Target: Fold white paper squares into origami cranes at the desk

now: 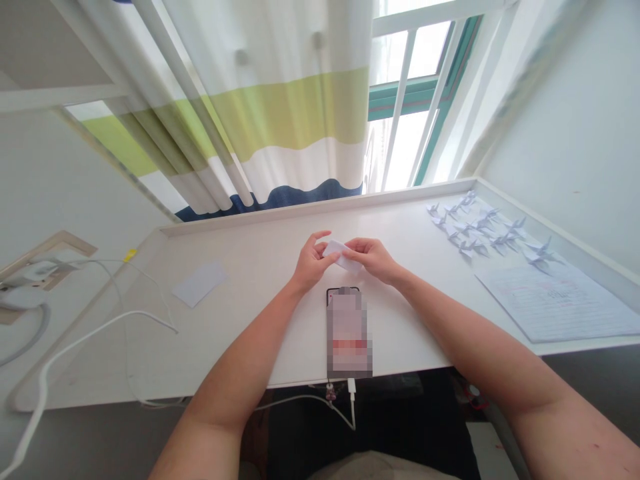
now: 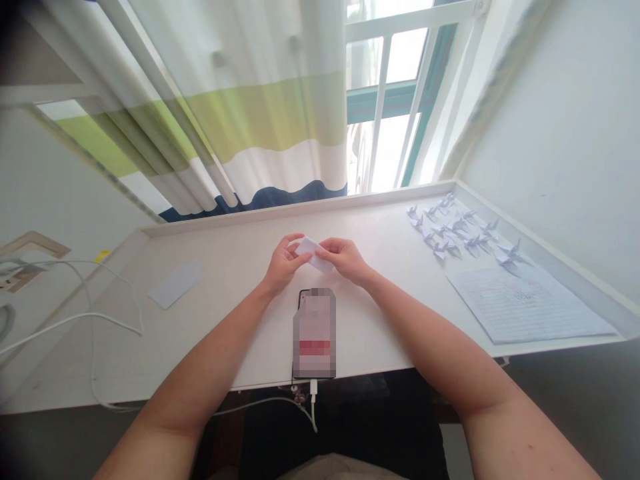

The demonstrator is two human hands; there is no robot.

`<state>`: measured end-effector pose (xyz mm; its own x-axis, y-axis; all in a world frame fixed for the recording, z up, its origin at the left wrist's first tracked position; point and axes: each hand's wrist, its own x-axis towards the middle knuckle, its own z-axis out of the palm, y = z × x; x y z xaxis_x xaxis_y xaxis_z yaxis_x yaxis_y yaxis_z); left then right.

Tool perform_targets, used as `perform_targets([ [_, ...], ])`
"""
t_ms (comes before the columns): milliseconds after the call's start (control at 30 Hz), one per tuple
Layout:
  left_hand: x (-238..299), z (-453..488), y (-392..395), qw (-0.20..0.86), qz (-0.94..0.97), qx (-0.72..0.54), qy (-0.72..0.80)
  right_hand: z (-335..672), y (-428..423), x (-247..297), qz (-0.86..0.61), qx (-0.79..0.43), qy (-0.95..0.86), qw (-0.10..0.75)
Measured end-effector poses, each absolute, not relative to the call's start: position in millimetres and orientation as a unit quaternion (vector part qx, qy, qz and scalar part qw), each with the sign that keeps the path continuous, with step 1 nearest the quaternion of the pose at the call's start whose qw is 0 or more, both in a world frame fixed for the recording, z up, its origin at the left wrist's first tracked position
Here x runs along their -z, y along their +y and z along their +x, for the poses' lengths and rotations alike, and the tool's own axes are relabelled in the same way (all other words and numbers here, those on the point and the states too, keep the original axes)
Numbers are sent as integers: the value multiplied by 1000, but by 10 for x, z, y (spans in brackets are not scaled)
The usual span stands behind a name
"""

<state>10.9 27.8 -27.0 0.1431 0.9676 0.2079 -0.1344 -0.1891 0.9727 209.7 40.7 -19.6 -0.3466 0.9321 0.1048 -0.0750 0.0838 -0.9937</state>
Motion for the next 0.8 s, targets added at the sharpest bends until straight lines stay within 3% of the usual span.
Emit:
perform_targets([
  [133, 319, 149, 280, 505, 546, -536, 399, 2032, 404, 216, -363, -585, -531, 494],
  [800, 306, 154, 244, 464, 583, -514, 426, 2011, 408, 244, -372, -540, -539, 529],
])
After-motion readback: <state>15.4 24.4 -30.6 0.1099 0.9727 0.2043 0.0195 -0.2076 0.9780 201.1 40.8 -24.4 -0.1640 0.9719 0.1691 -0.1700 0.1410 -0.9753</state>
